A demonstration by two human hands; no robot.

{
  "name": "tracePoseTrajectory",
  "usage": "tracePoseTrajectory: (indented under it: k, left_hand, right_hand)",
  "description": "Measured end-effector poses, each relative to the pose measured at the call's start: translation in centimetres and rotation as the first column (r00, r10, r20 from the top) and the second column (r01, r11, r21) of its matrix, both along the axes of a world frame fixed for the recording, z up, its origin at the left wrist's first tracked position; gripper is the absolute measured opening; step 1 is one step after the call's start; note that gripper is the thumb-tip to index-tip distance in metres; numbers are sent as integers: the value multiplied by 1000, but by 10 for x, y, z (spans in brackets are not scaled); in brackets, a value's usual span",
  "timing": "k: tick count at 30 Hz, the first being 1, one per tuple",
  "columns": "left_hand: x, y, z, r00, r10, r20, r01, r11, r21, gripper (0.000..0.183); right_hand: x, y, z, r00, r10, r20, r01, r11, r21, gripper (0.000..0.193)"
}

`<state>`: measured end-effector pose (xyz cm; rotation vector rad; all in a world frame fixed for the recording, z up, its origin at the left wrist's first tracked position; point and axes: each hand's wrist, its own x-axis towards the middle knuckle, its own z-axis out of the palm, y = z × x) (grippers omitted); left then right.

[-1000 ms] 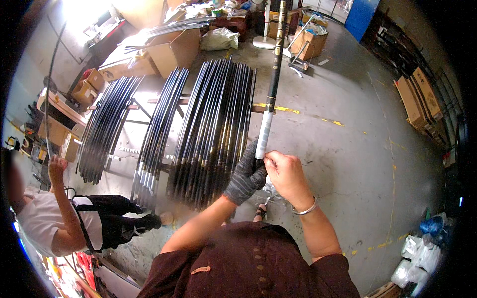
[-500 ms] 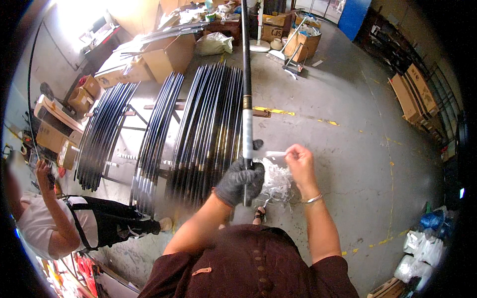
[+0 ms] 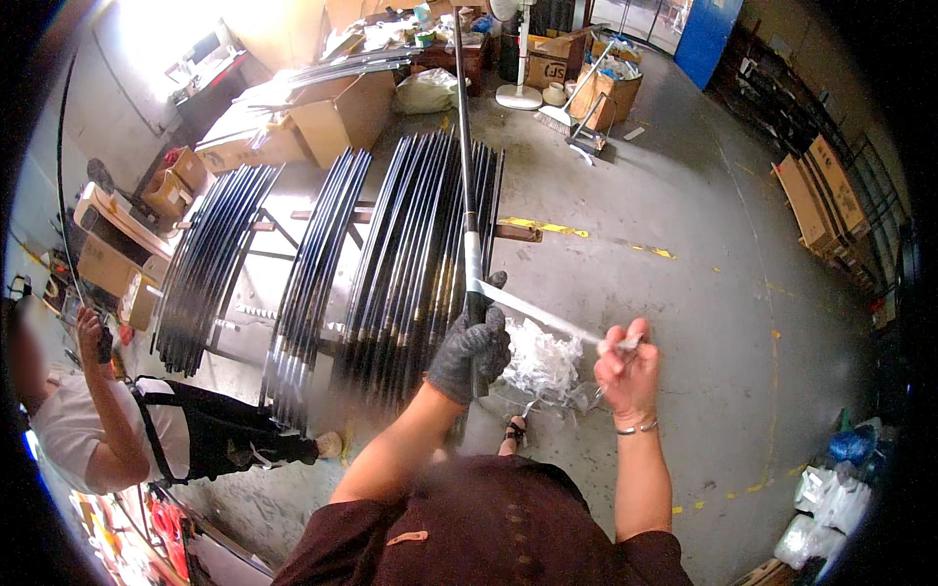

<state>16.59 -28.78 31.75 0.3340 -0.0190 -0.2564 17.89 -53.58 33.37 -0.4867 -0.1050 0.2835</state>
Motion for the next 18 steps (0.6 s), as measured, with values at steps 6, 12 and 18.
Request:
tracePoseTrajectory:
  k: [6,12,18]
  left_hand:
    - [13,-11,7,993,-114,6,107,913,-393,56]
    - [29,-27,-10,959,-212,189,282,784,-553,64]
    - [40,-45,18,952,-299,64,270,723,-636,34]
  right_hand:
    - [19,6,-13,994,87,68,-2,633,-774,13]
    - [20,-4,-18,962,272,28,-49,272,-961,21]
    - [24,-29,-58,911,411,29,22,22,-1000,31]
